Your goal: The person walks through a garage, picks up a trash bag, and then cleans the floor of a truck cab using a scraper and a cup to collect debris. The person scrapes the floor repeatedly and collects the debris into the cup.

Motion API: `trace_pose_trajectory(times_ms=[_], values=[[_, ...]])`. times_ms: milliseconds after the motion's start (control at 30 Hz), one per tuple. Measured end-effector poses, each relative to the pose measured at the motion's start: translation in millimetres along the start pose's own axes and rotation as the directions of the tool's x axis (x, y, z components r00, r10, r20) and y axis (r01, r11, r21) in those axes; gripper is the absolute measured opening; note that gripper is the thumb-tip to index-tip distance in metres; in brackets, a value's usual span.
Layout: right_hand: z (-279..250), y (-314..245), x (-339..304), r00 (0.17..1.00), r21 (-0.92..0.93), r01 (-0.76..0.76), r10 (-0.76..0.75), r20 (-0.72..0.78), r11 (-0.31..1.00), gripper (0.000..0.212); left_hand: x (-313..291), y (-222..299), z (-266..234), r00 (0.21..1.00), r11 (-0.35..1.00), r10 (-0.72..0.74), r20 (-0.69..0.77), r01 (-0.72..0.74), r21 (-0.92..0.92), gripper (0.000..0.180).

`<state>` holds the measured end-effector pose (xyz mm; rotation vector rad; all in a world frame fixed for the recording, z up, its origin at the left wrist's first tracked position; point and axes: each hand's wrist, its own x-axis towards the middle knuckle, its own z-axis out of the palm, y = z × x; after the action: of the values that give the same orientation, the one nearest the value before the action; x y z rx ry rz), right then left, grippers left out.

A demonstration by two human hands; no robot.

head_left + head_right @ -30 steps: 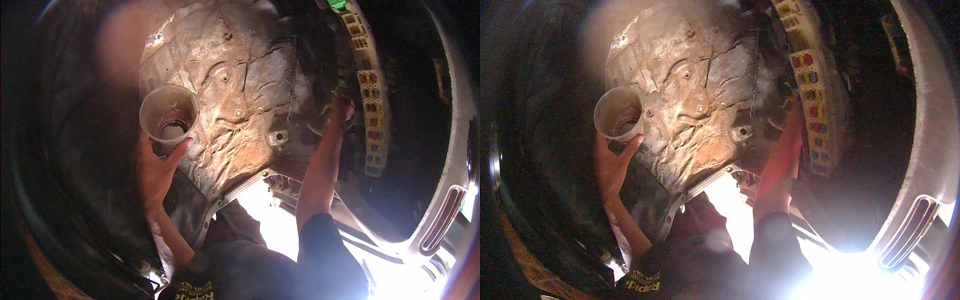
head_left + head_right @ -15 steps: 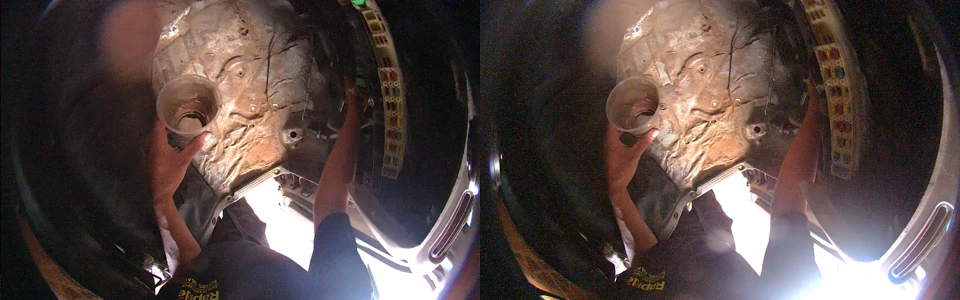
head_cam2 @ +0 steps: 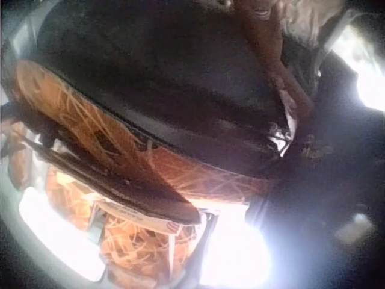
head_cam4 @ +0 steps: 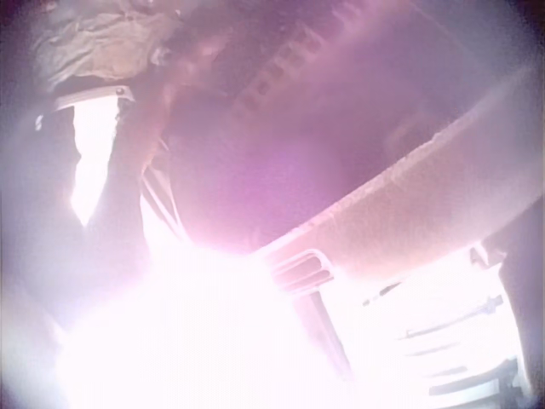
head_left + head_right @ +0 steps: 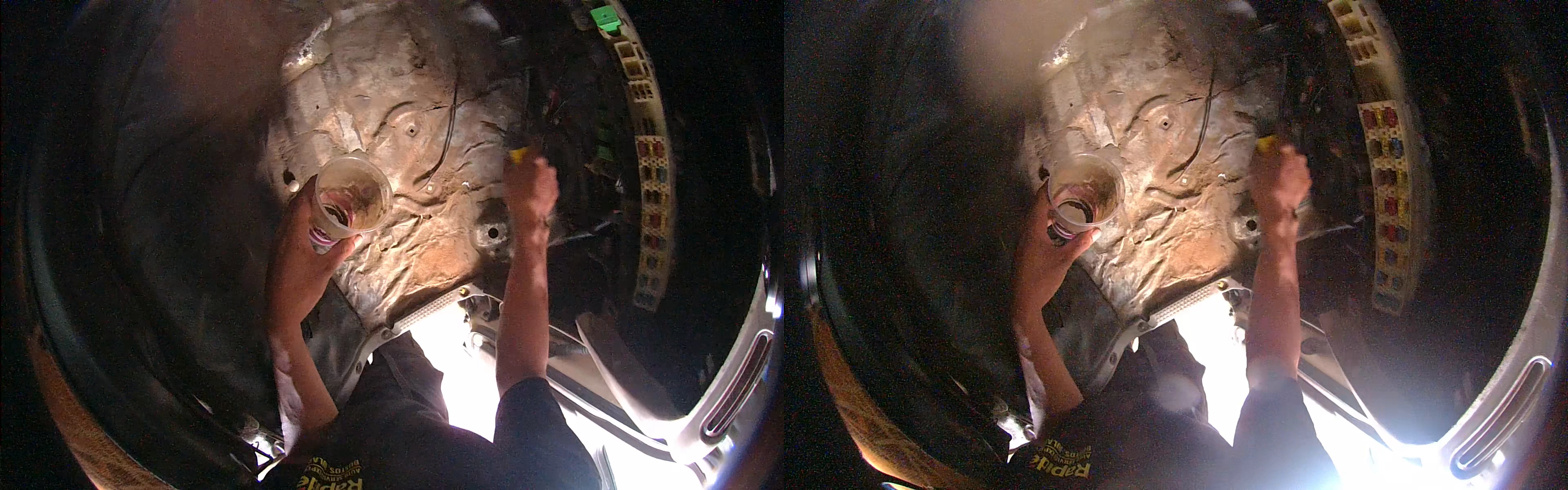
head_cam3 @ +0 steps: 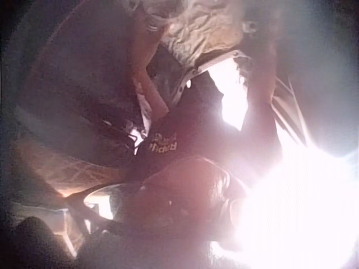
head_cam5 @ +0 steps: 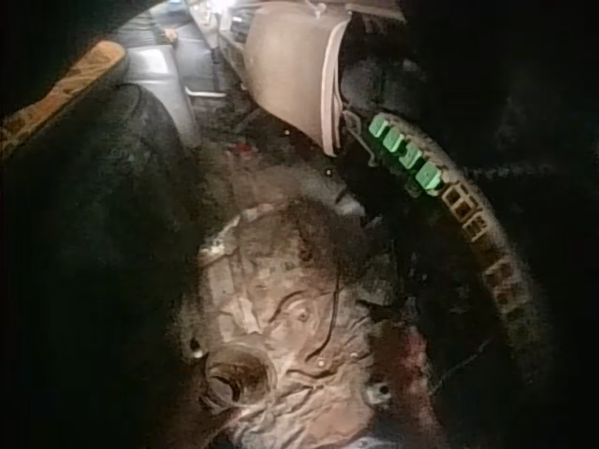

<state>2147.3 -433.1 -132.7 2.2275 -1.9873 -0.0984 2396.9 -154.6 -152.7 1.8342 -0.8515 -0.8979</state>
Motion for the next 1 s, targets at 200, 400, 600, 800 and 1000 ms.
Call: trace_pose_trajectory(times_ms=[200, 400, 600, 800, 1000], values=[[67, -77, -2, 0.938, 0.16, 0.142, -0.185, 0.294, 0.977, 0.08, 1, 6, -2, 0.993, 0.989, 0.095, 0.07, -0.086, -0.123, 0.086], [133, -90, 14, 0.99, 0.136, 0.007, -0.026, 0.136, 0.991, 0.062, 1, 4, 1, 0.999, 0.999, 0.041, 0.03, -0.041, 0.001, 0.084], [99, -85, 12, 1.0, 0.262, -0.022, 0.017, 0.024, 0.965, 0.046, 2, 3, 1, 0.999, 1.0, 0.024, 0.029, -0.024, -0.013, 0.084], [58, -77, 52, 0.99, 0.027, 0.142, -0.143, 0.019, 0.989, 0.053, 0, -1, 3, 0.999, 0.999, 0.029, 0.04, -0.027, -0.039, 0.086], [45, -59, 72, 0.98, 0.083, 0.187, -0.179, -0.091, 0.979, 0.034, 0, -3, 2, 0.999, 1.0, 0.016, 0.048, -0.015, -0.027, 0.09]])
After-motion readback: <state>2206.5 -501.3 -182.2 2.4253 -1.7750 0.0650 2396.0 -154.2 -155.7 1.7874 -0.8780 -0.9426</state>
